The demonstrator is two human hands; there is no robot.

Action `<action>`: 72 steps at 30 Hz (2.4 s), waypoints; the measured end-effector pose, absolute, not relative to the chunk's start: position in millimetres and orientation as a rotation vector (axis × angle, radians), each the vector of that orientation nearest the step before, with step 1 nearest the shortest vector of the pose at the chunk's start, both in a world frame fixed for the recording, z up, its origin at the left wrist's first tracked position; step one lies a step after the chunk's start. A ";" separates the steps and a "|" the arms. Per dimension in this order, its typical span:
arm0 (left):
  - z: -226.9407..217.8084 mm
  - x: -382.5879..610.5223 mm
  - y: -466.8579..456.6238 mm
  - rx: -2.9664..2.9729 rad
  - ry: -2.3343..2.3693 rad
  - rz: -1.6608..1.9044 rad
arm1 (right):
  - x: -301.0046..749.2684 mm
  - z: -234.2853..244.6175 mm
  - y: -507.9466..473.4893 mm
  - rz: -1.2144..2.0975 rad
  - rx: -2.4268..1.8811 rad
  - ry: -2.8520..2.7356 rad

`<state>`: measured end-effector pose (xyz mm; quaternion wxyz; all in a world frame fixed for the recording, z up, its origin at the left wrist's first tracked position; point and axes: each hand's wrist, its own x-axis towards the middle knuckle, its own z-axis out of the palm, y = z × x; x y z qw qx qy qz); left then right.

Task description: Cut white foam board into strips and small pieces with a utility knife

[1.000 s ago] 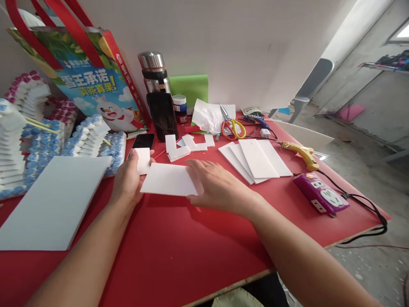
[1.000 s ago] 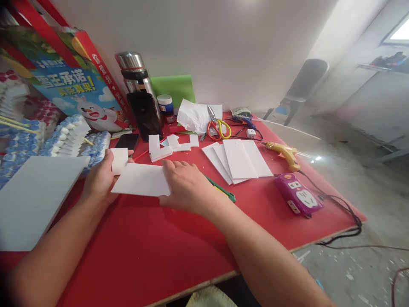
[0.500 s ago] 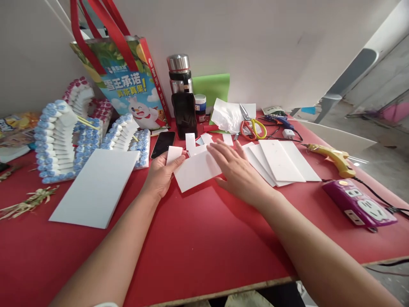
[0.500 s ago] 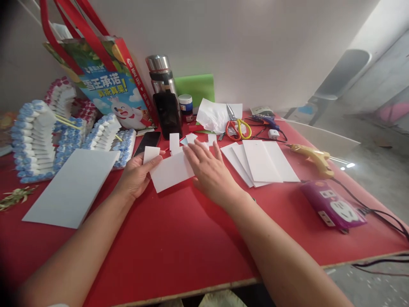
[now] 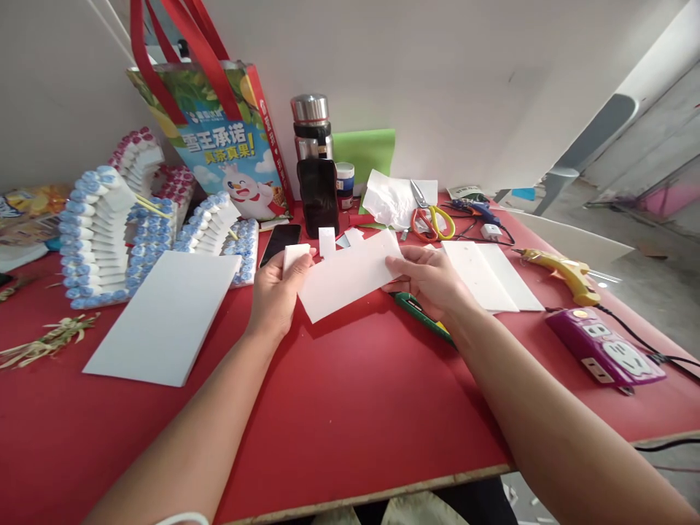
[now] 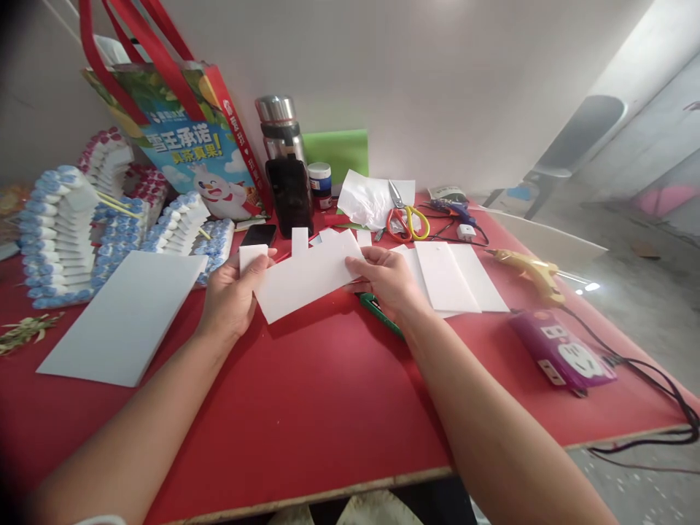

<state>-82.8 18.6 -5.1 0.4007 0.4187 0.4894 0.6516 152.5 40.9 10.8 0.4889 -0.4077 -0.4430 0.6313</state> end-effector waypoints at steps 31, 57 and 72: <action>-8.8 -82.0 21.2 0.720 0.925 1.535 | 158.5 6.4 51.0 1.335 -1.015 -0.873; -9.7 -91.6 24.9 0.978 1.363 1.571 | 164.9 36.2 20.5 0.331 -1.959 -2.461; 10.0 -68.0 4.6 1.008 1.334 1.034 | 187.2 55.0 30.8 0.391 -1.760 -1.754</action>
